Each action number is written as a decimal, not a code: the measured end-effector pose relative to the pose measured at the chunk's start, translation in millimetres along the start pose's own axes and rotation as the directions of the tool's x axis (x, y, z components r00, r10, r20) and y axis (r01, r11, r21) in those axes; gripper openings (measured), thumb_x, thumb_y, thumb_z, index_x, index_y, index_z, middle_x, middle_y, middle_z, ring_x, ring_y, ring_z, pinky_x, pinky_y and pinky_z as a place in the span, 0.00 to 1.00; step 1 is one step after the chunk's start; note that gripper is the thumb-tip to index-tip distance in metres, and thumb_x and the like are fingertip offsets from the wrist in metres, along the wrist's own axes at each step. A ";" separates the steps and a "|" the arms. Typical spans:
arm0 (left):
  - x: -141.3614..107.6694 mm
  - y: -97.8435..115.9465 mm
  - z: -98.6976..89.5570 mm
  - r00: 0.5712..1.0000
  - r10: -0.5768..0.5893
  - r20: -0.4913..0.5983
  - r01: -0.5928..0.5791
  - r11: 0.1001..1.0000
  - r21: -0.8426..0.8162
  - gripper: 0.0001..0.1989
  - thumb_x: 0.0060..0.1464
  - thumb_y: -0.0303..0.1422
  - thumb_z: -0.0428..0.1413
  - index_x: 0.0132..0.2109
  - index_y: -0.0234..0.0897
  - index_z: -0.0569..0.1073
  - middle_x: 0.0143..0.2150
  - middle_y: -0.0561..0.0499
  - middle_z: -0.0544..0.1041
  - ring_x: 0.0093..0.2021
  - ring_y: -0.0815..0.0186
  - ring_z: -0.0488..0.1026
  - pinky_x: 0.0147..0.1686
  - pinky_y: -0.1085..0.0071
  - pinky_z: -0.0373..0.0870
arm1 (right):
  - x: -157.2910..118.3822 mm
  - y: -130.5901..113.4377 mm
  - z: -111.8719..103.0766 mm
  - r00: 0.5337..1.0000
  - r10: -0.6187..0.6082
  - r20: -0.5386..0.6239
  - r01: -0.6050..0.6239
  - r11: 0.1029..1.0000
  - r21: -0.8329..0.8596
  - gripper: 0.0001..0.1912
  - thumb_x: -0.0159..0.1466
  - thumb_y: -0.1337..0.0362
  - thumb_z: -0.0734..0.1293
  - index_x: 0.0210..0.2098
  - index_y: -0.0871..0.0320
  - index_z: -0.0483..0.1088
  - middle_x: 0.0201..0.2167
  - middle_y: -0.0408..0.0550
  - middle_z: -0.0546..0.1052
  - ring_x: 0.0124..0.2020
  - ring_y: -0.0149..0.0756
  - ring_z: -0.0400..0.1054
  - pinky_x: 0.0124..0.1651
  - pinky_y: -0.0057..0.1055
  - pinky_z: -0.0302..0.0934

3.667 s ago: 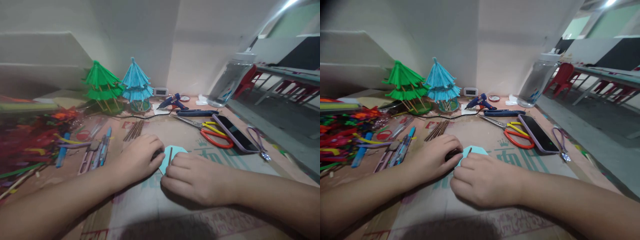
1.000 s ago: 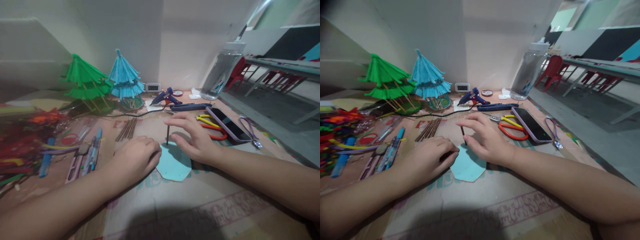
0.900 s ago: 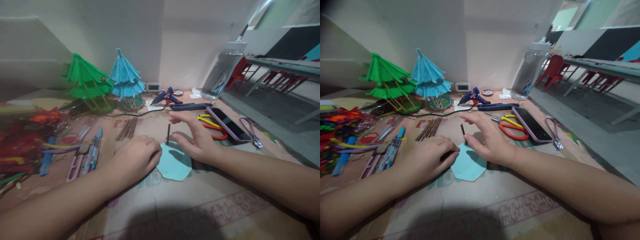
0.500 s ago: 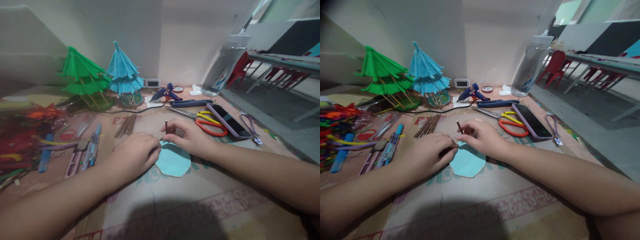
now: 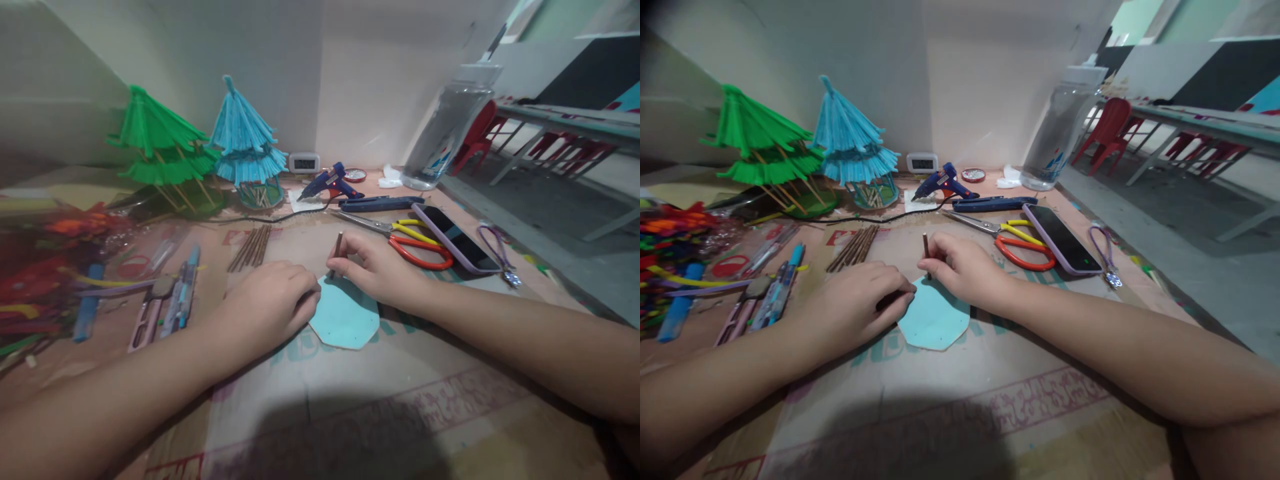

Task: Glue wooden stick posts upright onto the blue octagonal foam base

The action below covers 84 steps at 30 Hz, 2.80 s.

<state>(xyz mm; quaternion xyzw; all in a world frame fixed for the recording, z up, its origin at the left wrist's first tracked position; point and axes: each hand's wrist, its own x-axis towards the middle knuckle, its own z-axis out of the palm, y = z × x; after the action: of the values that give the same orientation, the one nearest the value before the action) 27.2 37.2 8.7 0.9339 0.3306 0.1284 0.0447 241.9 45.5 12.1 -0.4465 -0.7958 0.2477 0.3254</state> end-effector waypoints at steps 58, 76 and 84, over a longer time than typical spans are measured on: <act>5.6 -60.4 -21.6 0.933 -0.359 -0.030 0.338 0.844 0.417 0.11 0.64 0.31 0.50 0.43 0.31 0.75 0.42 0.36 0.80 0.41 0.56 0.77 0.43 0.64 0.69 | 10.0 20.9 0.3 0.962 0.157 -0.224 -0.043 0.895 0.444 0.14 0.71 0.52 0.61 0.45 0.56 0.68 0.31 0.43 0.73 0.34 0.34 0.68 0.41 0.33 0.63; 7.9 -86.1 -17.2 0.911 -0.412 -0.018 0.411 0.902 0.134 0.18 0.58 0.42 0.56 0.50 0.39 0.78 0.46 0.42 0.82 0.46 0.52 0.78 0.48 0.63 0.69 | 12.0 19.6 -1.2 0.952 0.230 -0.204 -0.099 0.858 0.505 0.14 0.67 0.51 0.63 0.42 0.55 0.69 0.28 0.42 0.73 0.32 0.34 0.67 0.40 0.32 0.61; 6.9 -73.7 -16.3 0.919 -0.390 -0.054 0.389 0.921 -0.034 0.16 0.59 0.35 0.52 0.49 0.36 0.79 0.44 0.41 0.82 0.48 0.53 0.77 0.52 0.64 0.68 | 22.5 -9.3 -41.1 0.931 0.330 -0.155 -0.129 0.695 0.707 0.12 0.66 0.55 0.66 0.39 0.57 0.70 0.26 0.44 0.74 0.27 0.32 0.65 0.34 0.31 0.60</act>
<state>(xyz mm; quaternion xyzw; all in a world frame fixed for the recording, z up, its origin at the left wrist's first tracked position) -16.7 98.8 13.4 0.8447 0.5093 0.1488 0.0701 258.4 65.0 52.5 -0.4201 -0.5327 0.4999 0.5384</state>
